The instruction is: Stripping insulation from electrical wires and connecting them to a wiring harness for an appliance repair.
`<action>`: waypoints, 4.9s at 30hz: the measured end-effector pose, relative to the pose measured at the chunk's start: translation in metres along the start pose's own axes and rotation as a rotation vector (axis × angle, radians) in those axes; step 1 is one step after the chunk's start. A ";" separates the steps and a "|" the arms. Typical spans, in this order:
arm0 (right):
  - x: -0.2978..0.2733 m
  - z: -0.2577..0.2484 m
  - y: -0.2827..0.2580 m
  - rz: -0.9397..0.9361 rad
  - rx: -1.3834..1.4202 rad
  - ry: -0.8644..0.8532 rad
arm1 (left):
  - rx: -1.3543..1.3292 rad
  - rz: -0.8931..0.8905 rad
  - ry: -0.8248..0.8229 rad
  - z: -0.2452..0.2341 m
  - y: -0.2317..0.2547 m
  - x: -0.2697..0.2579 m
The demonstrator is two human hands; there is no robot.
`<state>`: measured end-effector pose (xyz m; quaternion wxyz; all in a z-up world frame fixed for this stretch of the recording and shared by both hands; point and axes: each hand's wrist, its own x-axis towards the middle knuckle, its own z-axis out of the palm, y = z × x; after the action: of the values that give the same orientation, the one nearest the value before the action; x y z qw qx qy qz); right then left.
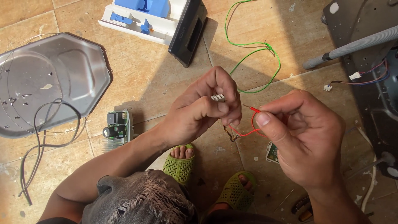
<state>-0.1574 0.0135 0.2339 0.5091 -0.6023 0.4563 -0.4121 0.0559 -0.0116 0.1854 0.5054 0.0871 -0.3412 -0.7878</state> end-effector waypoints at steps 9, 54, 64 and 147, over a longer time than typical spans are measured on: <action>0.001 0.002 0.003 0.005 0.019 0.010 | 0.784 0.080 0.177 0.018 0.012 -0.001; -0.184 -0.103 0.195 0.912 -0.662 0.918 | 0.628 -0.556 0.096 -0.042 -0.091 0.004; -0.289 -0.140 0.294 1.126 -0.737 0.695 | 0.528 -0.459 0.139 -0.042 -0.110 0.001; 0.064 -0.018 0.113 0.517 -0.664 0.141 | 0.672 -0.183 0.511 -0.048 -0.096 0.106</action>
<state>-0.1738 -0.0606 0.1264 0.3416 -0.5696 0.7340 -0.1418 -0.0417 -0.0993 0.1114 0.4451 0.4690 -0.4336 -0.6277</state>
